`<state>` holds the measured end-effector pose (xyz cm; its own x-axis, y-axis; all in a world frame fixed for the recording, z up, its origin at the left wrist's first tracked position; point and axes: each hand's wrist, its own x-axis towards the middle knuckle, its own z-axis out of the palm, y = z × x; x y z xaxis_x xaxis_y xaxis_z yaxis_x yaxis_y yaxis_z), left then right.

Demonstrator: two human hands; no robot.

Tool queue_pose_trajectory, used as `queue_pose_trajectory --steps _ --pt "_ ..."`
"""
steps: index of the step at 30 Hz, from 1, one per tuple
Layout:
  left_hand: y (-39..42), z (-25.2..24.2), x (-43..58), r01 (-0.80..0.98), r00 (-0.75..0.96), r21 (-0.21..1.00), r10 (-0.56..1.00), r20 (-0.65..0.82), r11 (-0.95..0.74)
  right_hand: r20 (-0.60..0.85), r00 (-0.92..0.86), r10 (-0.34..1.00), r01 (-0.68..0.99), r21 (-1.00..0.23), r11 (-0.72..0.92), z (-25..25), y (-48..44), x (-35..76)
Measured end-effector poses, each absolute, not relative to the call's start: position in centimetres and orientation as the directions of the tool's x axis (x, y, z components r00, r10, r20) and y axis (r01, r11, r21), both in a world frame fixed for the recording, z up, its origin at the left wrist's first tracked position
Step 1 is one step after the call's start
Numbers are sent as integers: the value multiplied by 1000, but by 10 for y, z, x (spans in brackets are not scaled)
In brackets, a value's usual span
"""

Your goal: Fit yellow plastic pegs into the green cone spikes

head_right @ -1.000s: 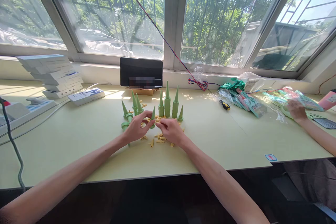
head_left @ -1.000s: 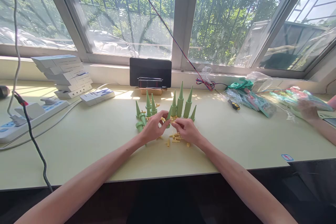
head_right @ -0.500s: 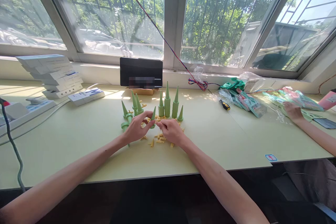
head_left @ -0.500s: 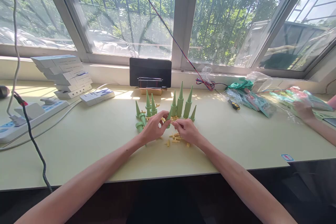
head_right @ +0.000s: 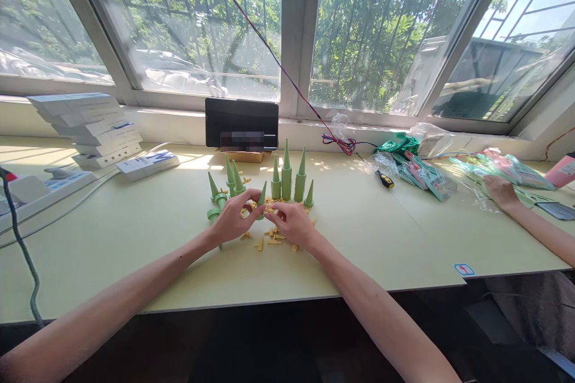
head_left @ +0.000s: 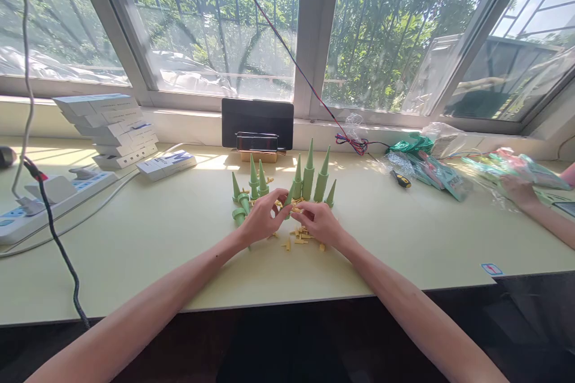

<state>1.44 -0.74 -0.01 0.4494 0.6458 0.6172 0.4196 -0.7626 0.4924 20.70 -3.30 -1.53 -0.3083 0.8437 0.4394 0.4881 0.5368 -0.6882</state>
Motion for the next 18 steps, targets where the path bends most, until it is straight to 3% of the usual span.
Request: queue_pose_trajectory --steps 4,12,18 --pt "-7 1 14 396 452 527 659 601 -752 451 -311 837 484 -683 548 -17 -31 207" --pt "-4 1 14 279 490 747 758 429 -603 449 -315 836 472 -690 549 -19 -30 209" --pt "-3 0 14 218 517 823 777 359 -525 441 -327 836 474 -688 549 -18 -31 208"
